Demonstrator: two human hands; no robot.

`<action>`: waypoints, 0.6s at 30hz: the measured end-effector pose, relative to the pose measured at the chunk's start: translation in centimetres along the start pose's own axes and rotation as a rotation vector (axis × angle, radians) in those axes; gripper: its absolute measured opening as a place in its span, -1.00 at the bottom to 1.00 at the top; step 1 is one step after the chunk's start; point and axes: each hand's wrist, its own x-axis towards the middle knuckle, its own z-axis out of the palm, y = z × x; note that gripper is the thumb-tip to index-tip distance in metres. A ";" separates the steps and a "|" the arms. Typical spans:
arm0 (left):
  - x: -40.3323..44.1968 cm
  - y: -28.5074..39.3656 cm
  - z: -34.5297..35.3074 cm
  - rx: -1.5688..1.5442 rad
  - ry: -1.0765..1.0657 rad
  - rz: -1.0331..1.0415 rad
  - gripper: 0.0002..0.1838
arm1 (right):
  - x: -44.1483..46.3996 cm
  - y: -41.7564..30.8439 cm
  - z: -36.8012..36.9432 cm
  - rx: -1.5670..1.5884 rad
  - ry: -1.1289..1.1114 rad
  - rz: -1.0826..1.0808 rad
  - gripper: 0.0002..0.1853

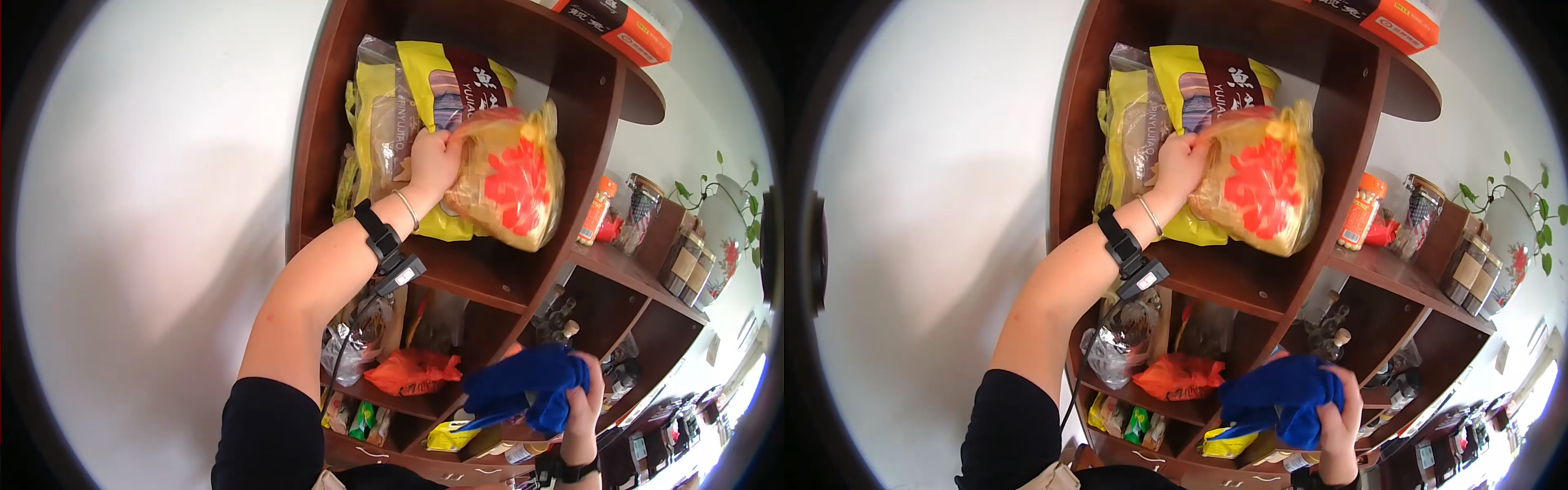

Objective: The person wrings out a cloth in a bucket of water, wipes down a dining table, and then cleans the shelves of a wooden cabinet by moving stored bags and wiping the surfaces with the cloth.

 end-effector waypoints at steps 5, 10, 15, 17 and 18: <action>1.9 -0.3 1.0 -0.347 0.115 -0.222 -0.67 | 7.0 -1.1 4.0 0.090 0.394 -0.333 -0.48; 2.8 -1.1 2.1 -0.712 0.156 -0.400 -0.64 | 11.6 -2.6 7.9 -0.820 -0.133 -0.641 -0.56; 2.0 -1.8 2.2 -0.773 0.100 -0.401 -0.66 | 16.9 -2.4 13.5 -0.831 -0.741 -0.465 -0.56; 2.1 -2.4 2.6 -0.765 0.096 -0.374 -0.66 | 19.1 -1.8 16.0 -0.862 -0.834 -0.483 -0.55; 2.1 -3.0 2.9 -0.695 0.080 -0.333 -0.69 | 20.3 -1.4 17.2 -0.882 -0.935 -0.508 -0.53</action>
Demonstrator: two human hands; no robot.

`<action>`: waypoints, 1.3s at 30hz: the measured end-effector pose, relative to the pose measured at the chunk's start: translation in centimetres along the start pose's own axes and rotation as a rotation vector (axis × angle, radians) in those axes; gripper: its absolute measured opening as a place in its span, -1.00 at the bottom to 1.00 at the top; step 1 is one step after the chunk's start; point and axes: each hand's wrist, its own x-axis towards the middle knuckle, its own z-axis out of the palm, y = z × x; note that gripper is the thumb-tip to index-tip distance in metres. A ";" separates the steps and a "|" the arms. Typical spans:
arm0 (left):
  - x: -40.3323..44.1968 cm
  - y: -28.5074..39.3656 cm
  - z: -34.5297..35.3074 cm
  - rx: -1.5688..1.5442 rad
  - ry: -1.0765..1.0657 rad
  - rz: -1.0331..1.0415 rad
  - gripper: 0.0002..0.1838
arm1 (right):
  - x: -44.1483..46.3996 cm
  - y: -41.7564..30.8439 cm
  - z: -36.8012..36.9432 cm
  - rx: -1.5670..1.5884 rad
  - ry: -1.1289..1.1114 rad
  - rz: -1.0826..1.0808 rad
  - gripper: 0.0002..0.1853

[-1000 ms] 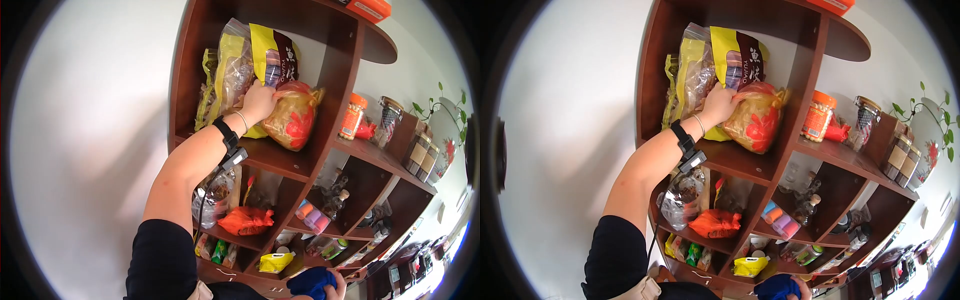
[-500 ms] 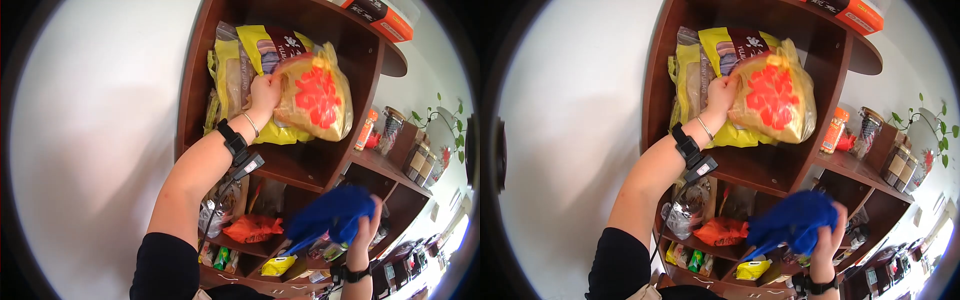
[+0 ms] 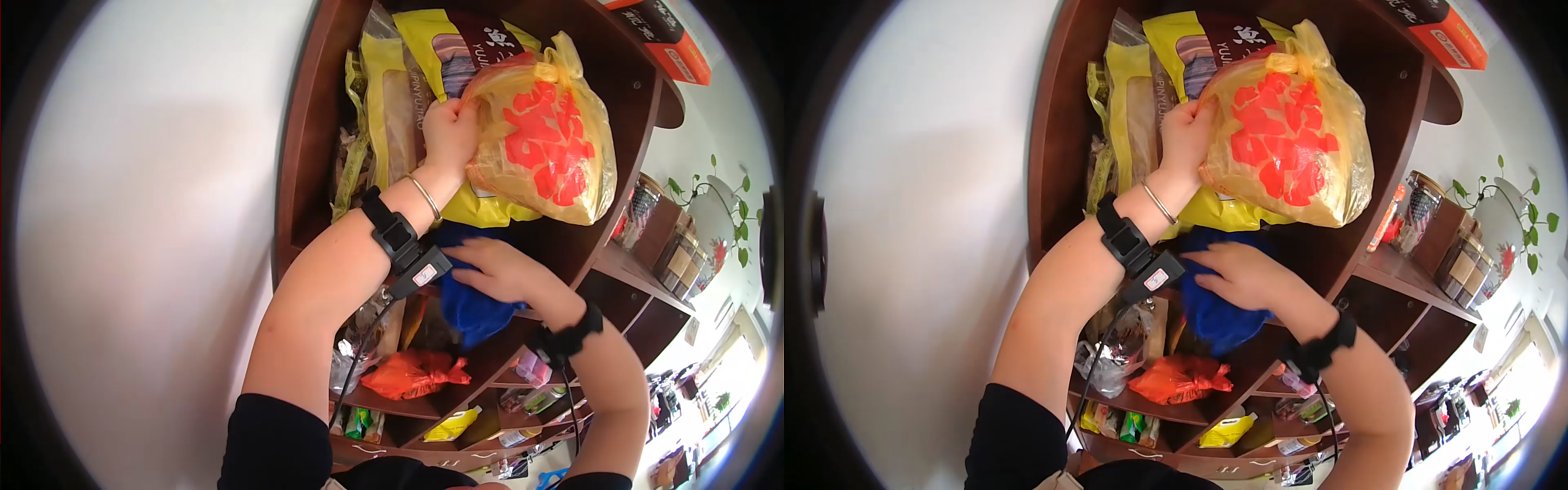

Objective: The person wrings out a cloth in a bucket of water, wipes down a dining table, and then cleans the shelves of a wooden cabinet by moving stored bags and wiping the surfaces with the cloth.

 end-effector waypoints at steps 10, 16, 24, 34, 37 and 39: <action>0.0 0.1 -0.3 -0.150 0.047 -0.022 -0.70 | 6.7 4.5 0.1 -0.038 -0.382 0.235 -0.40; -0.2 0.1 -0.2 -0.037 0.066 -0.017 -0.73 | 7.5 7.2 0.8 -0.187 -0.381 0.199 -0.44; -1.5 0.6 -0.4 0.122 0.078 0.122 -0.81 | 11.4 14.9 5.4 -0.133 -0.311 0.186 -0.48; -2.2 0.5 -0.8 0.291 0.075 0.260 -0.87 | 12.3 22.0 5.7 -0.106 -0.126 0.409 -0.48; -2.0 0.3 -0.8 0.247 0.072 0.252 -0.87 | 10.7 23.6 4.3 -0.147 -0.115 0.530 -0.47; -2.0 0.2 -0.9 0.292 0.068 0.231 -0.85 | 9.9 24.0 3.3 -0.165 -0.112 0.585 -0.46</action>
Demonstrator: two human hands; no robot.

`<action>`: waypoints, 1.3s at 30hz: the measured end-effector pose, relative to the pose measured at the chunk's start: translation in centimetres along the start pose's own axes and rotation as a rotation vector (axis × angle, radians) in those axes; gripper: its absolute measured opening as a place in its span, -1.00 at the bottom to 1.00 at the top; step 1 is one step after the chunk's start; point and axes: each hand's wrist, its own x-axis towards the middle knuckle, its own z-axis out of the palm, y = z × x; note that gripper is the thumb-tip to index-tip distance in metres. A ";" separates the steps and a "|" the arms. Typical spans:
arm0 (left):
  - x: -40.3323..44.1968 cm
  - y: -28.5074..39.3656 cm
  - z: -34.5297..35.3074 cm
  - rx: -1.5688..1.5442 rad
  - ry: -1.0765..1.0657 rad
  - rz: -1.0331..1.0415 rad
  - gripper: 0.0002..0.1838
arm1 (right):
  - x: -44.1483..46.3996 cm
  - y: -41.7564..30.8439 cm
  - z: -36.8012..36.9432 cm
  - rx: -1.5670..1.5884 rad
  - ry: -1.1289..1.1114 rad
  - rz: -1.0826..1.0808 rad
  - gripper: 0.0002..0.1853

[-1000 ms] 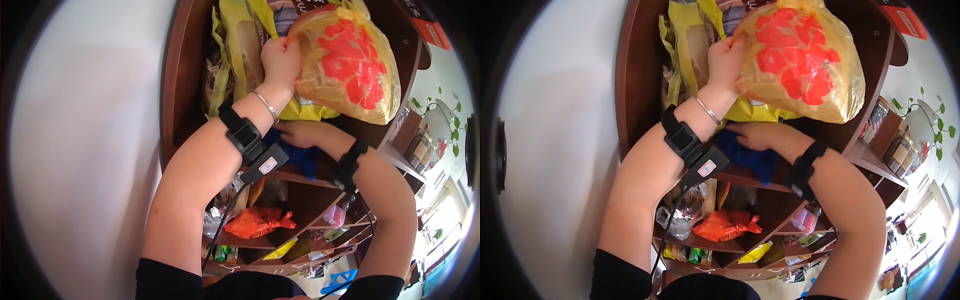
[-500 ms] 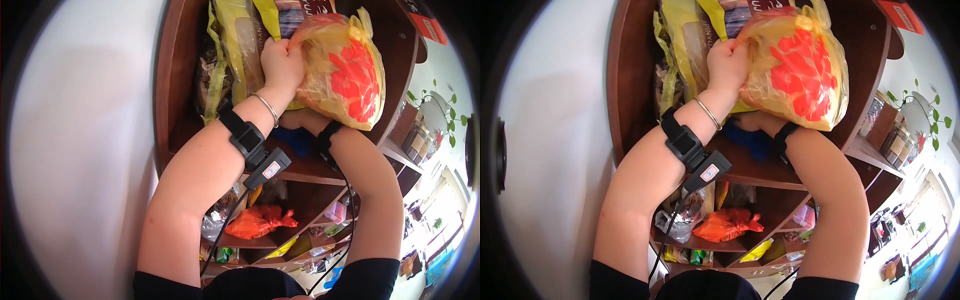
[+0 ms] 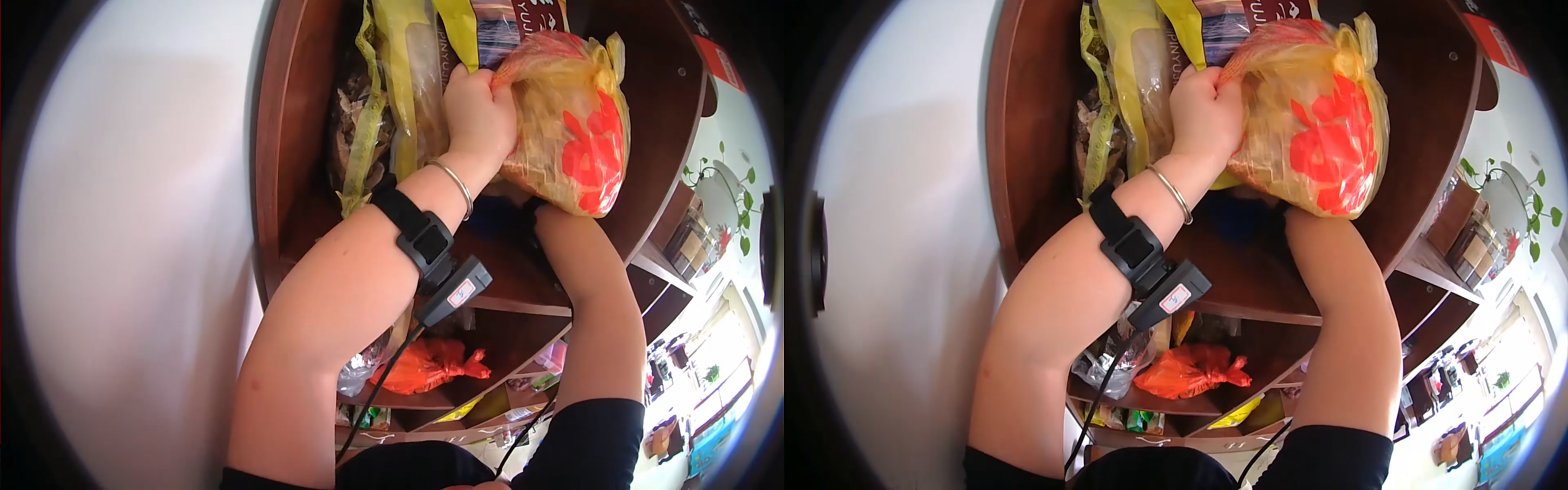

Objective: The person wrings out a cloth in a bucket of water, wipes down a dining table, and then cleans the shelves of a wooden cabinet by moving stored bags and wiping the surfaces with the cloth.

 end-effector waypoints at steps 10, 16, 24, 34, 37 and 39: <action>0.0 -0.1 -0.5 0.062 -0.007 0.033 -0.85 | -3.3 -1.5 -0.6 -0.081 0.025 0.025 -0.42; 0.2 -0.6 -0.4 0.061 -0.002 0.019 -0.83 | -9.6 -6.4 -1.4 -0.137 -0.013 -0.089 -0.40; 0.2 -0.7 -0.5 0.068 -0.037 0.009 -0.81 | -21.8 -11.2 -6.6 -0.289 -0.148 -0.064 -0.28; 0.4 -0.6 -0.6 -0.017 -0.062 -0.159 -0.78 | -28.7 -10.9 -8.4 -0.040 -0.113 -0.194 -0.52; 0.4 -1.8 0.1 -0.120 -0.046 -0.207 -0.76 | -27.5 -10.1 -8.3 0.063 -0.007 -0.227 -0.52; 0.7 -1.6 0.4 -0.181 -0.026 -0.207 -0.76 | -26.3 -10.8 -7.7 0.112 0.178 -0.252 -0.54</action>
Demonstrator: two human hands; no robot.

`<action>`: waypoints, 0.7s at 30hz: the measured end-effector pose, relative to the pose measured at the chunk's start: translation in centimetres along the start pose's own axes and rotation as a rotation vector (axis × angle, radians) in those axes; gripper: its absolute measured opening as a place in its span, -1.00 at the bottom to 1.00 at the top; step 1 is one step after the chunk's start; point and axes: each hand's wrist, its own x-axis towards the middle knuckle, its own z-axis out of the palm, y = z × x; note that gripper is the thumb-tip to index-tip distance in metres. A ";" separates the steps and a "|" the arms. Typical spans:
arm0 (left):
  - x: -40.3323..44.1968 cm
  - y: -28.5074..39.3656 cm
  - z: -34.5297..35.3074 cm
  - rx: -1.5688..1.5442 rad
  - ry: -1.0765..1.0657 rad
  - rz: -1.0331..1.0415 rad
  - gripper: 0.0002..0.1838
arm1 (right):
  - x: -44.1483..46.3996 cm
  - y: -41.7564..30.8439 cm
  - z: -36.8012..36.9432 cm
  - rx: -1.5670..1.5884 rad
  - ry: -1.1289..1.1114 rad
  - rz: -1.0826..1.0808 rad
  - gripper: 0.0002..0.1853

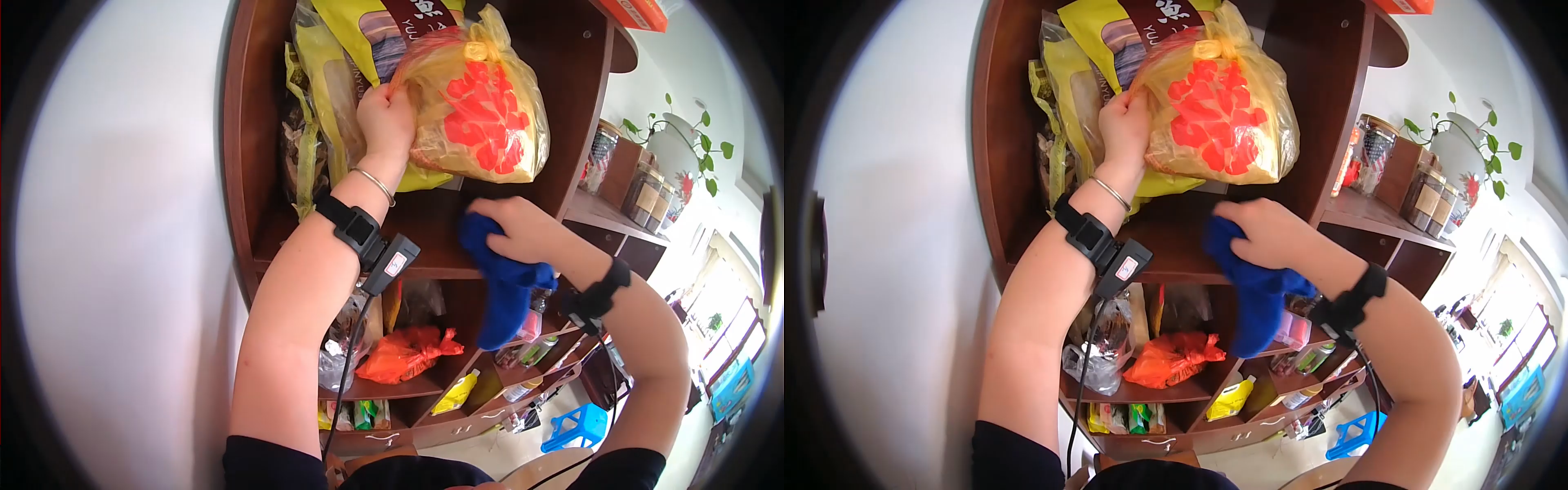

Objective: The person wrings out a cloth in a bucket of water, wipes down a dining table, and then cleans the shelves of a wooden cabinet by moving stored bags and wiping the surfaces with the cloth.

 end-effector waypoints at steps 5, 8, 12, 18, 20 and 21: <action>0.0 0.4 0.1 -0.062 0.028 -0.048 -0.77 | 5.2 -2.8 3.4 0.076 -0.045 -0.235 -0.59; 0.0 0.4 0.1 -0.041 0.016 -0.038 -0.77 | 8.7 -2.7 5.0 0.059 -0.162 -0.175 -0.56; -0.4 1.0 0.1 -0.096 0.031 -0.043 -0.79 | 11.6 -0.6 5.3 0.039 -0.309 -0.094 -0.51; -1.2 2.0 -0.4 0.124 0.050 0.087 -0.82 | 13.5 2.3 6.0 -0.045 -0.374 -0.089 -0.46; -1.3 2.0 -0.4 0.140 0.064 0.126 -0.82 | 14.5 4.0 6.9 -0.038 -0.381 -0.059 -0.48; -1.4 2.0 -0.4 0.118 0.058 0.135 -0.84 | 15.2 5.7 7.9 -0.031 -0.382 -0.031 -0.48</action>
